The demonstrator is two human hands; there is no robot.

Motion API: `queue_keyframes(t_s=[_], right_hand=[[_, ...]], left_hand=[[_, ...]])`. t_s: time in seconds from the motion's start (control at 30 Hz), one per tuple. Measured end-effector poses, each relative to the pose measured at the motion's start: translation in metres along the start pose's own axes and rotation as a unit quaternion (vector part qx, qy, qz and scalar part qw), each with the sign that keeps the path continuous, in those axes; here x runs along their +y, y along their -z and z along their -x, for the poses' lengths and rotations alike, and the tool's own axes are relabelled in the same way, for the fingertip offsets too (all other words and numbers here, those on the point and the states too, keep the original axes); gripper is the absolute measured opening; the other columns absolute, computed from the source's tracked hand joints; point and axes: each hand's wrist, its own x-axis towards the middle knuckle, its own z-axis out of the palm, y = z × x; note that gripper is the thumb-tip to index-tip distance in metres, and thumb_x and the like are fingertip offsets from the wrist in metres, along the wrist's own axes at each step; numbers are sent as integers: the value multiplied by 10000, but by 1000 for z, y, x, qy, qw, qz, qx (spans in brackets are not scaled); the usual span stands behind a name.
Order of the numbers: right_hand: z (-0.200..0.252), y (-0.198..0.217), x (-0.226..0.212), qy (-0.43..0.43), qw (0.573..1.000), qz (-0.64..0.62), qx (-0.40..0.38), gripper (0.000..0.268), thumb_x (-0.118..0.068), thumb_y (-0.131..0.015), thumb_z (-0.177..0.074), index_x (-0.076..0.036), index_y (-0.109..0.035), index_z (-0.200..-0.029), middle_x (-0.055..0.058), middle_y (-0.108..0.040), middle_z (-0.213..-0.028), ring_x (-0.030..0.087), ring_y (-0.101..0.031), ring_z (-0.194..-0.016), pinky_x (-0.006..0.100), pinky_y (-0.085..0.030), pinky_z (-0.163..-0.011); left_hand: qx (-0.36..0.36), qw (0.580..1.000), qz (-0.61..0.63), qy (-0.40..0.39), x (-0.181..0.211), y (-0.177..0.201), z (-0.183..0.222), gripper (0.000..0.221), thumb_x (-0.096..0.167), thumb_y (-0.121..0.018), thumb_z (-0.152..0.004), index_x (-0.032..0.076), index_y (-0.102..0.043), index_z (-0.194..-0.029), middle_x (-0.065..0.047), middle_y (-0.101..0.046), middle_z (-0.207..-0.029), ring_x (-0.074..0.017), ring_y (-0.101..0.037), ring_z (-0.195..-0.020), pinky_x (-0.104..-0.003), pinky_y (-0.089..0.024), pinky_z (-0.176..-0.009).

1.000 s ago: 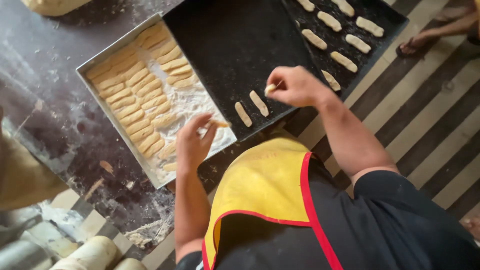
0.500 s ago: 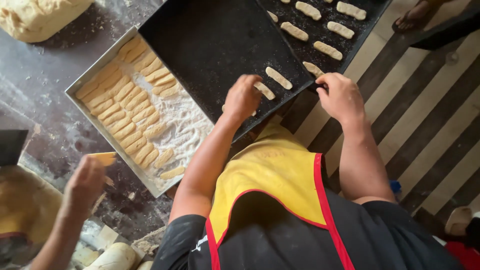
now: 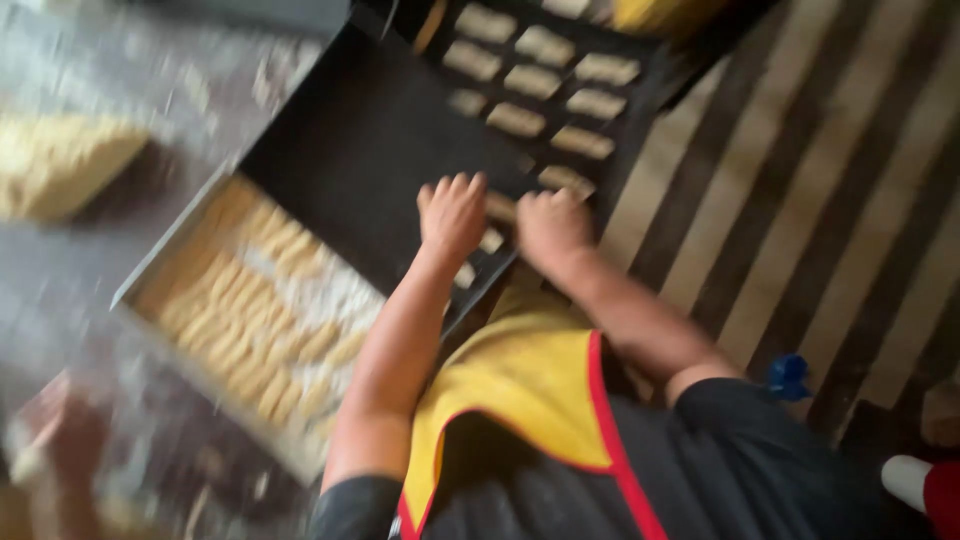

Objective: The person picks elongated dough pieces from a flour-dusted tray and arranges them in rows on black baking trays, working through the tray one piece at a time. Other workers at the same table cut dough and pass pieces while the person continues filling the trays.

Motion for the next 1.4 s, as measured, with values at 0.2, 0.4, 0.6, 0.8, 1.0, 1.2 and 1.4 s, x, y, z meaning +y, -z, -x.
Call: queue_keyframes(t_s=[0.2, 0.4, 0.6, 0.8, 1.0, 1.2, 1.4], right_hand=[[-17, -38, 5, -27, 992, 2, 125, 176, -185, -655, -850, -95, -709, -991, 118, -725, -925, 315, -689, -934, 487, -542, -803], [-1, -3, 1, 36, 987, -92, 127, 299, -323, -784, -796, -99, -690, -971, 99, -710, -938, 311, -672, -947, 466, -507, -839], [14, 19, -23, 134, 970, -177, 99, 399, -365, -836, -734, -97, -645, -959, 98, -694, -971, 304, -669, -981, 463, -474, -845], [5, 4, -38, 139, 974, -177, 35, 497, -294, -826, -748, -55, -537, -1074, 170, -641, -1057, 366, -647, -1061, 452, -529, -907], [-7, -31, -35, 104, 978, -181, -5, 307, -114, -660, -869, -36, -504, -1122, 224, -638, -1097, 409, -676, -1033, 484, -562, -891], [-10, -24, -31, 97, 980, -176, 3, 204, -140, -624, -894, -47, -561, -1064, 219, -675, -1048, 416, -691, -977, 505, -569, -849], [-3, 28, 9, 56, 925, -296, 230, 121, -137, -674, -863, -121, -771, -934, 142, -740, -959, 360, -700, -911, 481, -560, -813]], left_hand=[[-57, 997, 45, -6, 9, 3, -26, 275, 197, -741, -831, 128, -623, -1069, -80, -649, -1083, -322, -637, -1082, -495, -523, -850], [-43, 994, 70, 67, 15, 47, -2, 392, 245, -788, -773, 114, -636, -1109, -105, -655, -1078, -344, -652, -1051, -504, -538, -841], [-66, 973, 133, 178, -16, 11, 32, 285, 220, -735, -870, 107, -670, -1123, -139, -648, -1126, -372, -673, -1025, -485, -565, -857], [-19, 954, 229, 191, -19, 4, 36, 298, 179, -704, -842, 105, -702, -1131, -163, -667, -1106, -380, -656, -1064, -463, -537, -901], [-23, 950, 249, 188, -15, -3, 35, 232, 195, -685, -876, 94, -727, -1081, -179, -685, -1029, -380, -661, -1046, -459, -538, -915], [21, 955, 240, 173, -28, -38, 34, 199, 207, -689, -894, 91, -702, -1055, -175, -677, -1012, -389, -662, -1010, -475, -540, -881], [100, 952, 217, 190, -31, 30, 60, 359, 196, -763, -836, 72, -674, -1161, -182, -657, -1039, -393, -655, -952, -484, -541, -794]])
